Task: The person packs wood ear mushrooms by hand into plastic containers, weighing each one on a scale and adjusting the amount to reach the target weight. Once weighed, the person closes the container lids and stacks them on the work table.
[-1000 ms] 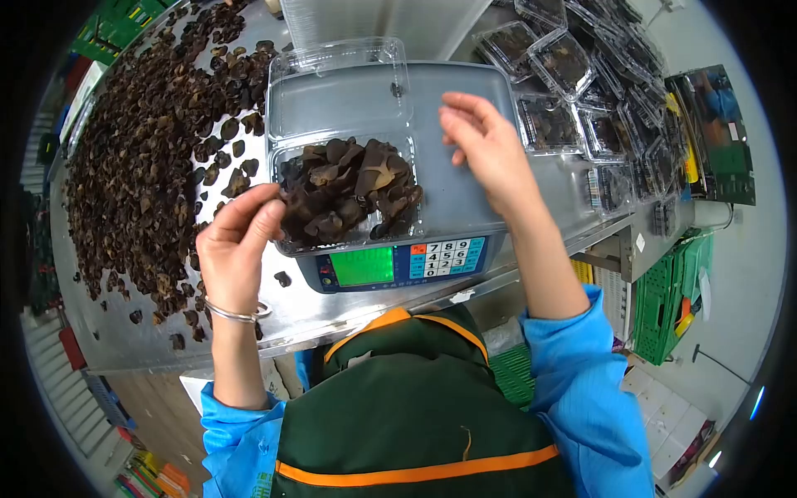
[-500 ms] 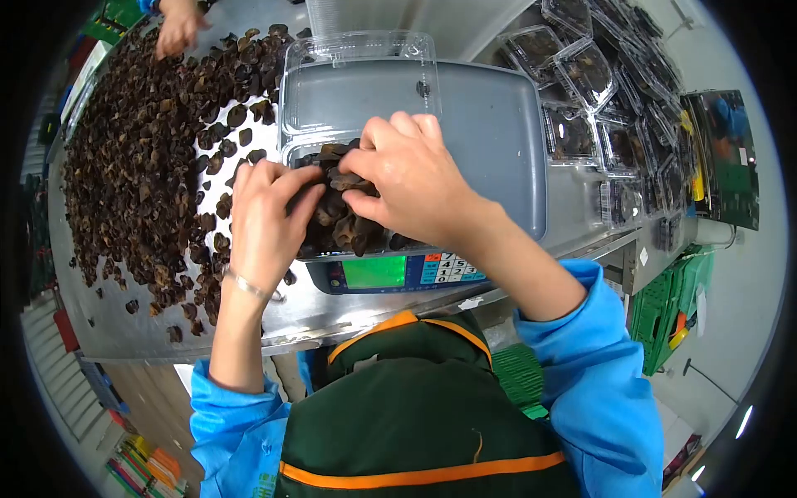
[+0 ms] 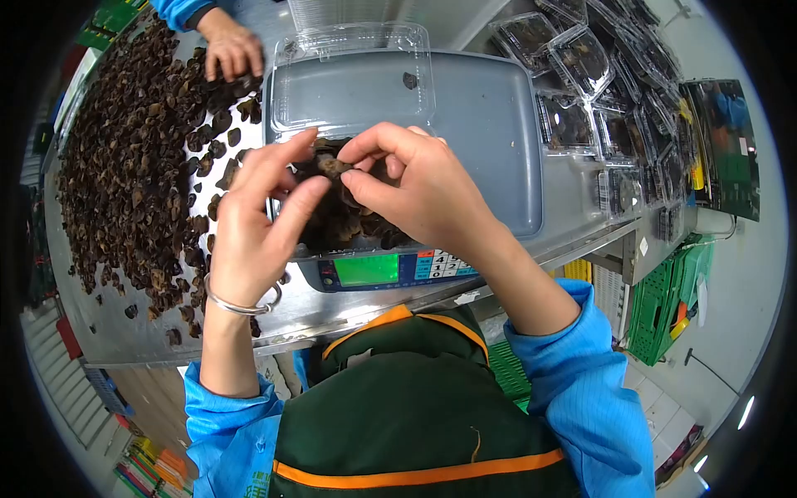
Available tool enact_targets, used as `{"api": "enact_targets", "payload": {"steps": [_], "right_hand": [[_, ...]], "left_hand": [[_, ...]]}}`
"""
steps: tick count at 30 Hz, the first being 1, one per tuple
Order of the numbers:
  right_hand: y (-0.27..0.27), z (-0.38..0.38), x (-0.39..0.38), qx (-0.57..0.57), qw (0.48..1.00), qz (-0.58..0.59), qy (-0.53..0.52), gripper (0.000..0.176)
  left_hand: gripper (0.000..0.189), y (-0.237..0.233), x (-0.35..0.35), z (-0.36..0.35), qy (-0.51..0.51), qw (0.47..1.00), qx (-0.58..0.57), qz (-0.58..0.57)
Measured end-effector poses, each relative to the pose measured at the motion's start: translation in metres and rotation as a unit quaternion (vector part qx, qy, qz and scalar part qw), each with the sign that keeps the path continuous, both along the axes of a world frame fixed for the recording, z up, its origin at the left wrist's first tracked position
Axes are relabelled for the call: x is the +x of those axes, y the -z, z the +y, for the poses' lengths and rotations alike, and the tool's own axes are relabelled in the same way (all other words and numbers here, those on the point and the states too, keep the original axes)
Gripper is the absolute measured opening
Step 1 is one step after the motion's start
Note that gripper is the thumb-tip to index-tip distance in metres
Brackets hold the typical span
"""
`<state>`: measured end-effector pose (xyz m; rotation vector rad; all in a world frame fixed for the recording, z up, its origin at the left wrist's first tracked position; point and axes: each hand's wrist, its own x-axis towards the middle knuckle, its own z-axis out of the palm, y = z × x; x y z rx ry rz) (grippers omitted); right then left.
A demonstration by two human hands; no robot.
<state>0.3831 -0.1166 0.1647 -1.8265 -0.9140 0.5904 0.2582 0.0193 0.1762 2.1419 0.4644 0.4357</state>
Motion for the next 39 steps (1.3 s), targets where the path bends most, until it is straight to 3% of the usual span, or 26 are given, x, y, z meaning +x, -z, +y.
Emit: {"api": "enact_targets", "payload": {"steps": [1, 3, 5, 7, 8, 10, 12, 14, 15, 16, 17, 18, 19, 20, 21, 22, 23, 25, 27, 29, 31, 33, 34, 36, 37, 39], "right_hand": [[-0.002, 0.001, -0.001, -0.019, 0.999, 0.028, -0.012, 0.022], [-0.004, 0.002, -0.001, -0.035, 0.997, 0.055, -0.029, 0.024], [-0.005, -0.003, 0.004, -0.010, 0.989, -0.148, 0.008, 0.028], [-0.014, -0.017, 0.022, 0.011, 0.987, -0.139, 0.076, 0.033], [-0.026, -0.025, 0.029, 0.028, 0.990, -0.052, 0.126, 0.031], [-0.033, -0.042, 0.049, 0.065, 0.977, 0.002, 0.201, 0.028], [-0.032, -0.063, 0.075, 0.043, 0.969, 0.086, 0.227, 0.028], [-0.027, -0.077, 0.085, 0.026, 0.965, 0.128, 0.225, 0.028], [-0.026, -0.081, 0.083, 0.006, 0.968, 0.123, 0.218, 0.028], [-0.024, -0.082, 0.080, -0.014, 0.970, 0.119, 0.211, 0.027], [-0.022, -0.083, 0.077, -0.017, 0.971, 0.122, 0.205, 0.027], [-0.020, -0.084, 0.075, -0.025, 0.973, 0.138, 0.184, 0.028], [-0.019, -0.085, 0.072, -0.032, 0.974, 0.152, 0.164, 0.028], [-0.019, -0.083, 0.071, -0.041, 0.973, 0.155, 0.164, 0.030], [-0.021, -0.079, 0.072, -0.037, 0.974, 0.151, 0.166, 0.030], [-0.025, -0.074, 0.072, -0.031, 0.970, 0.166, 0.172, 0.032], [-0.028, -0.070, 0.075, -0.025, 0.967, 0.180, 0.177, 0.034], [-0.031, -0.059, 0.086, -0.027, 0.970, 0.179, 0.165, 0.045], [-0.034, -0.046, 0.095, -0.107, 0.971, 0.160, 0.140, 0.059], [-0.032, -0.030, 0.098, -0.189, 0.968, 0.131, 0.096, 0.078], [-0.018, -0.005, 0.084, -0.221, 0.964, 0.128, 0.067, 0.087], [0.009, 0.025, 0.055, -0.045, 0.955, 0.235, 0.175, 0.089], [0.013, 0.028, 0.055, 0.039, 0.940, 0.257, 0.223, 0.084], [0.001, 0.020, 0.055, 0.158, 0.898, 0.276, 0.303, 0.073], [-0.006, 0.001, 0.057, 0.146, 0.929, 0.208, 0.270, 0.068], [-0.013, -0.036, 0.041, -0.009, 0.995, -0.006, 0.104, 0.060]], "left_hand": [[0.022, 0.003, 0.001, -0.001, 0.025, 0.999, -0.031, -0.001], [0.021, 0.011, -0.001, 0.004, 0.035, 0.998, 0.032, -0.029], [0.020, 0.005, -0.008, 0.007, -0.034, 0.998, -0.058, 0.011], [0.020, 0.008, -0.033, 0.011, -0.118, 0.971, -0.207, -0.032], [0.019, 0.005, -0.050, 0.017, -0.161, 0.944, -0.280, -0.072], [0.023, 0.005, -0.091, 0.022, -0.323, 0.853, -0.395, -0.115], [0.014, 0.032, -0.158, 0.041, -0.376, 0.766, -0.486, -0.191], [0.014, 0.071, -0.250, 0.052, -0.427, 0.684, -0.537, -0.249], [0.013, 0.082, -0.290, 0.049, -0.534, 0.622, -0.512, -0.257], [0.012, 0.104, -0.356, 0.049, -0.545, 0.620, -0.496, -0.270], [0.009, 0.130, -0.442, 0.054, -0.597, 0.557, -0.484, -0.314], [0.019, 0.172, -0.569, 0.061, -0.644, 0.559, -0.418, -0.313], [0.042, 0.116, -0.520, 0.030, -0.574, 0.475, -0.441, -0.500], [0.066, 0.083, -0.538, 0.031, -0.624, 0.290, -0.409, -0.599], [0.081, 0.073, -0.575, 0.042, -0.691, 0.318, -0.319, -0.565], [0.079, 0.058, -0.589, 0.041, -0.648, 0.381, -0.321, -0.576], [0.079, 0.050, -0.598, 0.049, -0.647, 0.379, -0.322, -0.578], [0.069, 0.037, -0.584, 0.069, -0.671, 0.482, -0.212, -0.522], [0.058, 0.041, -0.560, 0.095, -0.609, 0.559, -0.225, -0.516], [0.050, 0.012, -0.416, 0.093, -0.654, 0.623, -0.139, -0.405], [0.046, 0.006, -0.301, 0.078, -0.555, 0.779, -0.068, -0.283], [0.040, 0.004, -0.210, 0.069, -0.374, 0.874, -0.246, -0.191], [0.039, 0.013, -0.177, 0.063, -0.285, 0.945, -0.132, -0.092], [0.039, 0.005, -0.123, 0.037, -0.261, 0.943, -0.179, -0.099], [0.040, -0.002, -0.109, 0.029, -0.249, 0.936, -0.241, -0.064], [0.040, -0.011, -0.088, 0.019, -0.185, 0.940, -0.248, 0.141]]}}
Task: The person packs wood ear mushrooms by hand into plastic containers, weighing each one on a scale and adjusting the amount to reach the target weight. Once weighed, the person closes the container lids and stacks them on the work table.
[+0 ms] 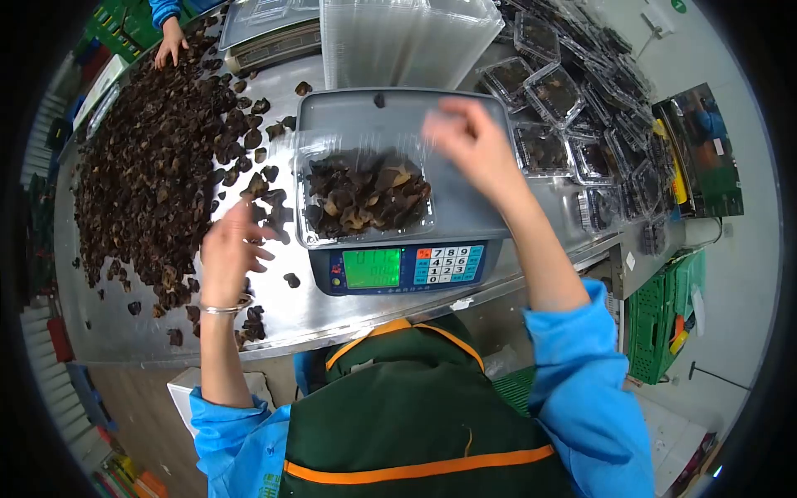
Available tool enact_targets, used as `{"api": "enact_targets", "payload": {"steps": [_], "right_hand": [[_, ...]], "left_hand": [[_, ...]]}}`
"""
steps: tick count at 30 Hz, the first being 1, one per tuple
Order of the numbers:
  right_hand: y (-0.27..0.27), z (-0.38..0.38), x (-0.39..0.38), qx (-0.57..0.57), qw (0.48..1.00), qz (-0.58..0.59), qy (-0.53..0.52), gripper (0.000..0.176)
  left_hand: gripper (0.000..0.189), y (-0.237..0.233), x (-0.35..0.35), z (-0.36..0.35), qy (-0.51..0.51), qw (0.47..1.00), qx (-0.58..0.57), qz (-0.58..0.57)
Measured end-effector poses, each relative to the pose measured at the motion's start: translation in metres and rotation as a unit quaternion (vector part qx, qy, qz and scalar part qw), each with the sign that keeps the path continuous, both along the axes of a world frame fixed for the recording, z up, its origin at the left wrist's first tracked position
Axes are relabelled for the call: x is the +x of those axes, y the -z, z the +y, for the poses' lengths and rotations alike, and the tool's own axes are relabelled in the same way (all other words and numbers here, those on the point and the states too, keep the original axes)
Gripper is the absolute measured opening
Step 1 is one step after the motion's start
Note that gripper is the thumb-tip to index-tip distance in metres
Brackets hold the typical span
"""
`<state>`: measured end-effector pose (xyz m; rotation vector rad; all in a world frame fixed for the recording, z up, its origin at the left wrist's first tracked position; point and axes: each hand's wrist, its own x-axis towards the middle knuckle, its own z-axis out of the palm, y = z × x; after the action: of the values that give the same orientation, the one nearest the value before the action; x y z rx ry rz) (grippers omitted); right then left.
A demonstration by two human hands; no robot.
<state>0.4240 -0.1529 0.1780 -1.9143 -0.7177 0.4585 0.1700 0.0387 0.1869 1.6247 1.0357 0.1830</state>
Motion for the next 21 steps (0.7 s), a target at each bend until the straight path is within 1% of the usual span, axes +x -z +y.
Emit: {"api": "enact_targets", "payload": {"steps": [1, 2, 3, 4, 5, 6, 7, 8, 9, 11, 12, 13, 14, 15, 16, 18, 20, 21], "right_hand": [[0.008, -0.020, -0.006, -0.093, 0.993, -0.029, -0.062, 0.056], [0.017, -0.038, -0.013, -0.184, 0.974, -0.056, -0.119, 0.053], [0.012, -0.043, -0.024, -0.208, 0.963, 0.142, -0.098, 0.049], [0.007, -0.044, -0.032, -0.218, 0.914, 0.334, -0.072, 0.045], [0.012, -0.048, -0.037, -0.166, 0.916, 0.362, -0.054, 0.043], [0.018, -0.052, -0.039, -0.112, 0.914, 0.388, -0.036, 0.040], [0.022, -0.055, -0.036, -0.086, 0.903, 0.418, -0.048, 0.042], [0.021, -0.058, -0.037, -0.078, 0.904, 0.418, -0.044, 0.042], [0.021, -0.058, -0.038, -0.070, 0.898, 0.432, -0.050, 0.044], [0.023, -0.058, -0.039, -0.053, 0.880, 0.468, -0.061, 0.050], [0.023, -0.056, -0.041, -0.049, 0.878, 0.473, -0.052, 0.042], [0.031, -0.056, -0.044, -0.021, 0.890, 0.452, -0.053, 0.037], [0.038, -0.059, -0.045, 0.008, 0.902, 0.428, -0.050, 0.033], [0.038, -0.064, -0.042, 0.025, 0.906, 0.421, -0.035, 0.028], [0.038, -0.075, -0.037, 0.047, 0.911, 0.407, -0.032, 0.029], [0.008, -0.109, -0.020, 0.079, 0.914, 0.398, -0.014, 0.039], [0.014, -0.144, -0.008, 0.269, 0.872, 0.403, 0.064, 0.056], [0.006, -0.142, -0.008, 0.382, 0.822, 0.406, 0.114, 0.070]], "left_hand": [[0.039, 0.007, 0.004, -0.003, 0.050, 0.998, -0.034, 0.022], [0.037, 0.020, 0.008, -0.006, 0.104, 0.991, -0.067, 0.045], [0.035, 0.040, 0.007, -0.007, 0.107, 0.988, -0.113, 0.001], [0.033, 0.050, 0.005, -0.007, 0.112, 0.980, -0.156, -0.043], [0.031, 0.051, 0.003, -0.008, 0.079, 0.975, -0.200, -0.049], [0.030, 0.040, 0.006, -0.007, 0.055, 0.967, -0.246, -0.048], [0.030, 0.034, 0.008, -0.005, 0.046, 0.957, -0.282, -0.048], [0.030, 0.030, 0.010, -0.004, 0.036, 0.947, -0.316, -0.048], [0.033, 0.033, 0.012, -0.005, 0.059, 0.953, -0.292, -0.050], [0.019, 0.040, 0.015, -0.005, 0.061, 0.954, -0.289, -0.046], [0.015, 0.044, 0.016, -0.005, 0.054, 0.952, -0.296, -0.048], [0.012, 0.039, 0.023, -0.009, 0.024, 0.947, -0.318, -0.046], [0.014, 0.036, 0.032, -0.017, 0.005, 0.959, -0.281, -0.028], [0.016, 0.033, 0.036, -0.021, 0.028, 0.962, -0.268, -0.039], [0.019, 0.031, 0.041, -0.027, 0.056, 0.963, -0.258, -0.055], [0.024, 0.004, 0.067, -0.055, 0.069, 0.965, -0.239, -0.085], [0.022, -0.015, 0.101, -0.089, 0.119, 0.956, -0.219, -0.154], [0.024, -0.019, 0.122, -0.108, 0.144, 0.946, -0.241, -0.164]]}}
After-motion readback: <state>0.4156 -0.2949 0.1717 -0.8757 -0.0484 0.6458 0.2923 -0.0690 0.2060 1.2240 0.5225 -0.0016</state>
